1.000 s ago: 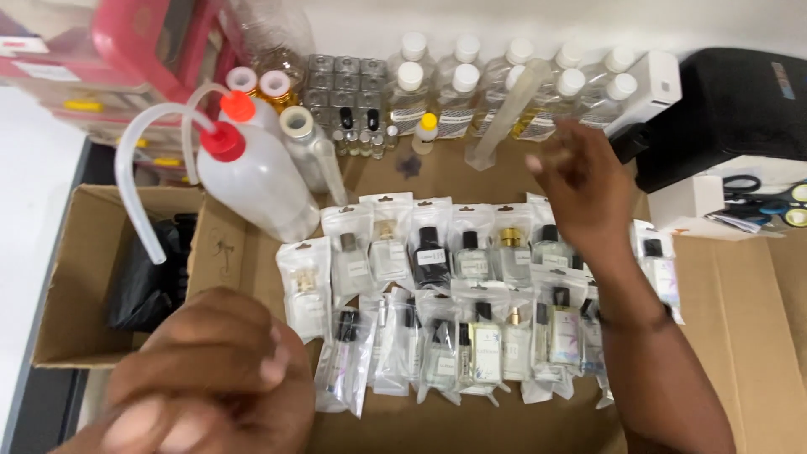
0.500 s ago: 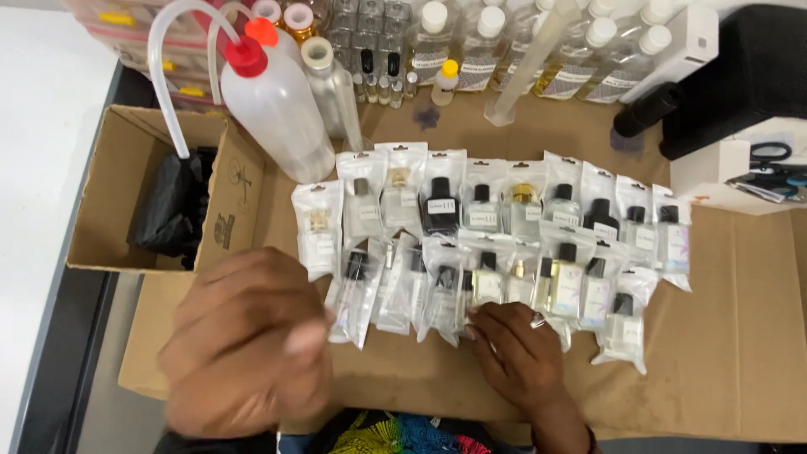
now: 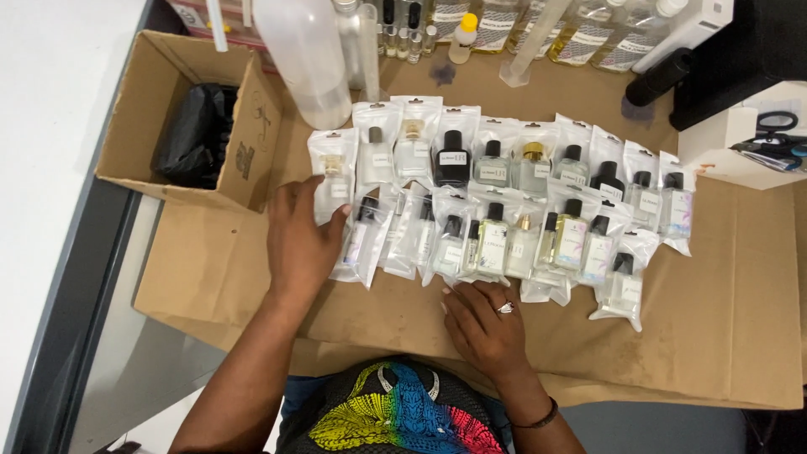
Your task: The person organizes various perfume bottles and sample vials on a work surface, placing vials into a cardboard box and arranging larger bottles in rows.
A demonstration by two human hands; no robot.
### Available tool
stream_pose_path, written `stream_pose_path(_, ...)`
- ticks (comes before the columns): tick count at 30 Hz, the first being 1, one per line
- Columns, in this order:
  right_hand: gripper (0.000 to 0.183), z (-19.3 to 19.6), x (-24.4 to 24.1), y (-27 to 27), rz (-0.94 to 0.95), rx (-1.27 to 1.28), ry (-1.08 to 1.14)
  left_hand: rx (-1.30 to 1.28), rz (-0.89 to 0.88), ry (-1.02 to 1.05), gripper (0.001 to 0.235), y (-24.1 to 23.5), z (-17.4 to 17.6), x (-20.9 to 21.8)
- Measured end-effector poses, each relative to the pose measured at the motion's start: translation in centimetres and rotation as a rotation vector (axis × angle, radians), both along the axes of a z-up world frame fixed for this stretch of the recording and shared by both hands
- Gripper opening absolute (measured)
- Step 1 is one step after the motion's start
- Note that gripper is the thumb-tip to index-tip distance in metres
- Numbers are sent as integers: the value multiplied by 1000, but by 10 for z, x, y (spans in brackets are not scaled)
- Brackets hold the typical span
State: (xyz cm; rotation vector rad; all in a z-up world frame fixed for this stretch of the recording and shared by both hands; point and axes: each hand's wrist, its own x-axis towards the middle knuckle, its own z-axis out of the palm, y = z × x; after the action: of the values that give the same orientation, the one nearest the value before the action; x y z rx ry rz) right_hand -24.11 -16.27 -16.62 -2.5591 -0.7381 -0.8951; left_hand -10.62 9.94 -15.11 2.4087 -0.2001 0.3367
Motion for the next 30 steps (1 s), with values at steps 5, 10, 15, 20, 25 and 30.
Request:
stream_pose_path(5,13,0,1,2,-43,-33,39,108,79,202,69,-11,3,28)
stream_pose_path(10,13,2,4,4,-31,-23,32,182,122,225,75,-19,0,40)
stream_pose_path(15,15,4,7,3,-13,7,55,44,123,128,66,-21,9,32)
stream_pose_path(20,18,-1,3,-1,-1,-11,97,-17,-58,23,52,-54,26,53)
stream_pose_path(25,25,31,28,0,2,5,63,107,-57,74,47,-75,12,78)
stream_pose_path(30,25,56,130,-9,-189,-213,32,35,-55,282,52,-65,17,69)
